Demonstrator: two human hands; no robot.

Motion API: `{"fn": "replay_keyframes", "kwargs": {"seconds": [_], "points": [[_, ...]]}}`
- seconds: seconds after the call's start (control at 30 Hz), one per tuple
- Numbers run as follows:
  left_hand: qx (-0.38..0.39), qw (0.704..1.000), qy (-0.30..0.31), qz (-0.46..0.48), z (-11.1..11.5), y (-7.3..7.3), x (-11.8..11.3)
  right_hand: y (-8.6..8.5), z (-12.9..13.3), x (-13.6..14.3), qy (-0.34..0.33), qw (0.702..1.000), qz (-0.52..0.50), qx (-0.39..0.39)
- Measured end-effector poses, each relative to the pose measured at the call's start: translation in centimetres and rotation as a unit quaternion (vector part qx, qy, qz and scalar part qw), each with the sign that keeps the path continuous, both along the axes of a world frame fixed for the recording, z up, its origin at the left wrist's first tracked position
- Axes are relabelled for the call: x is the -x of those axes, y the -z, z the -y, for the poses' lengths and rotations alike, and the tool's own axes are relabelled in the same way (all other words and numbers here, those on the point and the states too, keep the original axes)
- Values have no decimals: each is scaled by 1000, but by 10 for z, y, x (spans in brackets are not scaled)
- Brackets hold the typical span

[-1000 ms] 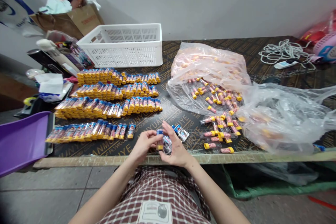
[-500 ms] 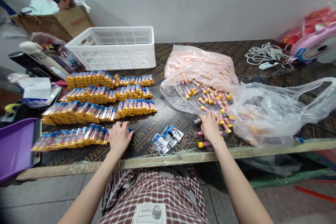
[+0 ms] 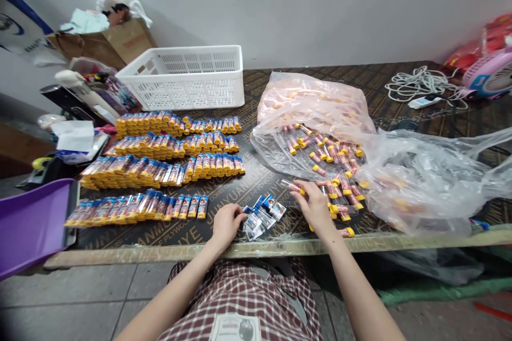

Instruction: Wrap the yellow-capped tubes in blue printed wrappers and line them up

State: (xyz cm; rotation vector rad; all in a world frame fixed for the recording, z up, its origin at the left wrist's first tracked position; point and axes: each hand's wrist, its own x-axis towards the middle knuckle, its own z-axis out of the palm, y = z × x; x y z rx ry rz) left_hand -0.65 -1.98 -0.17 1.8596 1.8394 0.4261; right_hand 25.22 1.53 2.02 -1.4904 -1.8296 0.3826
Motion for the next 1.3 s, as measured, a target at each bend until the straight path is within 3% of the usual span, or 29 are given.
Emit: {"fn": "replay_keyframes", "kwargs": {"seconds": [0.2, 0.37, 0.47, 0.53, 0.67, 0.77, 0.87, 1.03, 1.3], "points": [[-37, 998, 28, -37, 4, 1, 2, -5, 24, 47, -11, 984, -162, 77], [-83, 996, 18, -23, 7, 2, 2, 0, 35, 67, -40, 974, -205, 91], [-117, 993, 3, 35, 6, 1, 1, 1, 40, 71, -58, 966, -228, 104], [-92, 993, -24, 72, 4, 0, 3, 0, 42, 72, -58, 963, -242, 107], [-40, 997, -59, 13, -1, -1, 9, -1, 46, 72, -52, 964, -239, 102], [-10, 998, -31, -51, -3, -1, 10, -1, 47, 73, -54, 967, -229, 100], [6, 999, -25, -36, -1, 1, 6, 0, 48, 74, -58, 967, -227, 99], [-26, 1000, -12, -11, 3, 3, 2, 0, 48, 75, -61, 967, -227, 97], [-59, 990, 77, -103, 3, -1, 2, 3, 49, 77, -64, 964, -234, 106]]}}
